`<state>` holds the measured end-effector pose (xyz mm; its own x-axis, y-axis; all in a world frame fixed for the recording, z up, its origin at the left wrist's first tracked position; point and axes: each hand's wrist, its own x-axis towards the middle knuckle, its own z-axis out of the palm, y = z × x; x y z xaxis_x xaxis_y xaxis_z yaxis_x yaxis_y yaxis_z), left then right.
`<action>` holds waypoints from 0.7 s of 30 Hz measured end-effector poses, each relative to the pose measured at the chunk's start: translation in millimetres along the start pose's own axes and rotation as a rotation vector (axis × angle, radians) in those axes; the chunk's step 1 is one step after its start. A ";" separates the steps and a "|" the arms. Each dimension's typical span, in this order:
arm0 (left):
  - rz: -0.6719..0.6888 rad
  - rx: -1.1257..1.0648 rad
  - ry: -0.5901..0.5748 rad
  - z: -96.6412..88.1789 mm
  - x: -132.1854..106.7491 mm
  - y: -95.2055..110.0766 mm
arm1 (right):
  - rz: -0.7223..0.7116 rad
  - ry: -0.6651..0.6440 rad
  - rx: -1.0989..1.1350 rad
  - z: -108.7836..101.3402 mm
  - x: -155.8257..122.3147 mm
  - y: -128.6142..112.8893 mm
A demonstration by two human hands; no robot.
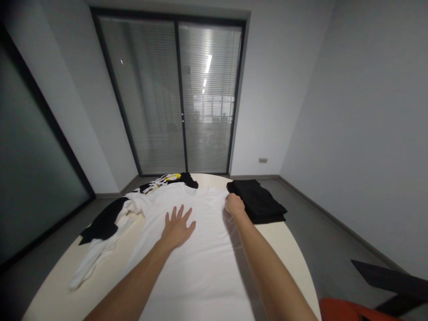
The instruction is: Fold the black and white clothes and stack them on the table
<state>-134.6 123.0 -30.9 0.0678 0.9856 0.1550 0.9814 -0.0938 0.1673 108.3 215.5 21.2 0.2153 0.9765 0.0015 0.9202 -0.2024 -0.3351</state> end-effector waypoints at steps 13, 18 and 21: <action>-0.009 0.007 -0.030 -2.1 0.5 1.4 | -0.096 0.043 0.068 14.6 3.0 1.9; -0.007 0.016 -0.006 -0.2 0.2 1.0 | -0.130 0.041 0.084 16.7 6.0 5.0; -0.003 0.021 -0.004 0.1 0.2 0.8 | -0.143 0.042 0.083 17.2 9.3 6.8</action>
<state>-133.7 123.1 -30.8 0.0658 0.9863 0.1512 0.9851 -0.0883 0.1477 111.0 224.4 2.8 0.0991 0.9906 0.0941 0.9125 -0.0528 -0.4057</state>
